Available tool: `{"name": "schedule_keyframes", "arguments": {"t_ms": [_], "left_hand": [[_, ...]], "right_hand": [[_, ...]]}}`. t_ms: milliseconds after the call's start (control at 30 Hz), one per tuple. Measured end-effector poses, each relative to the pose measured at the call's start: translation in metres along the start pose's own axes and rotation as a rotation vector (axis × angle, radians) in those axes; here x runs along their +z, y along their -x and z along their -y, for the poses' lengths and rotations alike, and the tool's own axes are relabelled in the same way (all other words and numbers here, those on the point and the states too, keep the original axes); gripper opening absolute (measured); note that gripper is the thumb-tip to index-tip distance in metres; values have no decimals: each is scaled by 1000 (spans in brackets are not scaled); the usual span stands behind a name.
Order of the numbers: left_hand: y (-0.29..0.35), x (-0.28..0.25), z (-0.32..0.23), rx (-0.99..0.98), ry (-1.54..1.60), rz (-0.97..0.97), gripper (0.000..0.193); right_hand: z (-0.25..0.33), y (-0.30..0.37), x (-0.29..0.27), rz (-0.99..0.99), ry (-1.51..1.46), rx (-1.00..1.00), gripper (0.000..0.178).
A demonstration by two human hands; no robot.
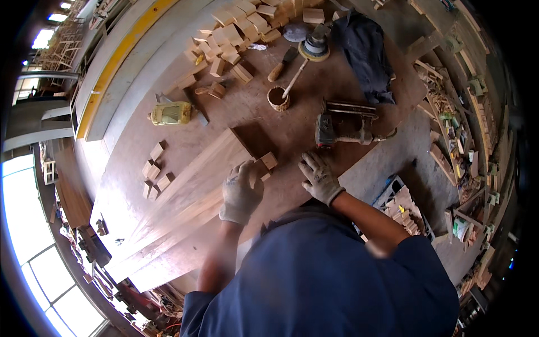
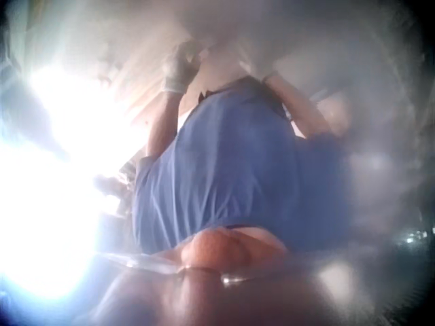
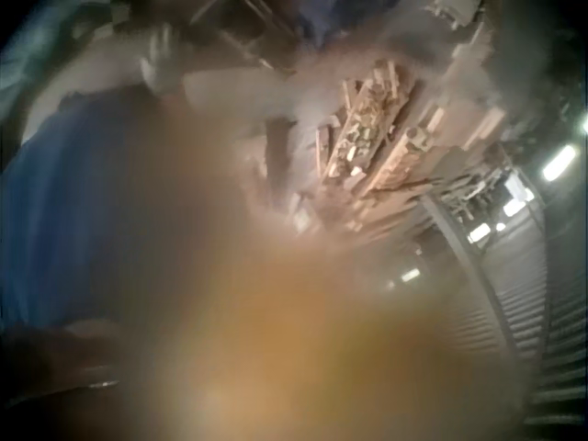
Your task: The person applies glue to small wooden blocks and attaches them to a long wooden plank using a nail gun. They repeat this process for multiple blocks, then carry the assembled plank to a rack and place it among other similar planks.
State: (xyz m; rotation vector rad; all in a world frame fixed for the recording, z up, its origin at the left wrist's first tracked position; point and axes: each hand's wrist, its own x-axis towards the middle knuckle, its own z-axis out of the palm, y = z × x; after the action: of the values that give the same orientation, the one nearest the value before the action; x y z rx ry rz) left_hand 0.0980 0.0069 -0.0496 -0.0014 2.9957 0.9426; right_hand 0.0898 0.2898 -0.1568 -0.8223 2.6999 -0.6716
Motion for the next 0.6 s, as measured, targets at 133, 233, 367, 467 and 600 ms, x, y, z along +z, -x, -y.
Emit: {"name": "schedule_keyframes", "arguments": {"t_ms": [133,233,367,467,600], "left_hand": [[-11,15,0,58,-78,35,47],[-15,23,1,47,-106,54,50],[-17,27,4,46,-102,84,52],[-18,27,2,16,-109,112,52],[-18,27,1,7,-131,121,52]], "right_hand": [[2,-3,-1,47,-2,59,69],[1,-1,2,25,-1,50,68],[-2,0,8,31,4,66,69],[0,-2,4,57,-5,80,69],[0,-2,5,80,10,94,69]]}}
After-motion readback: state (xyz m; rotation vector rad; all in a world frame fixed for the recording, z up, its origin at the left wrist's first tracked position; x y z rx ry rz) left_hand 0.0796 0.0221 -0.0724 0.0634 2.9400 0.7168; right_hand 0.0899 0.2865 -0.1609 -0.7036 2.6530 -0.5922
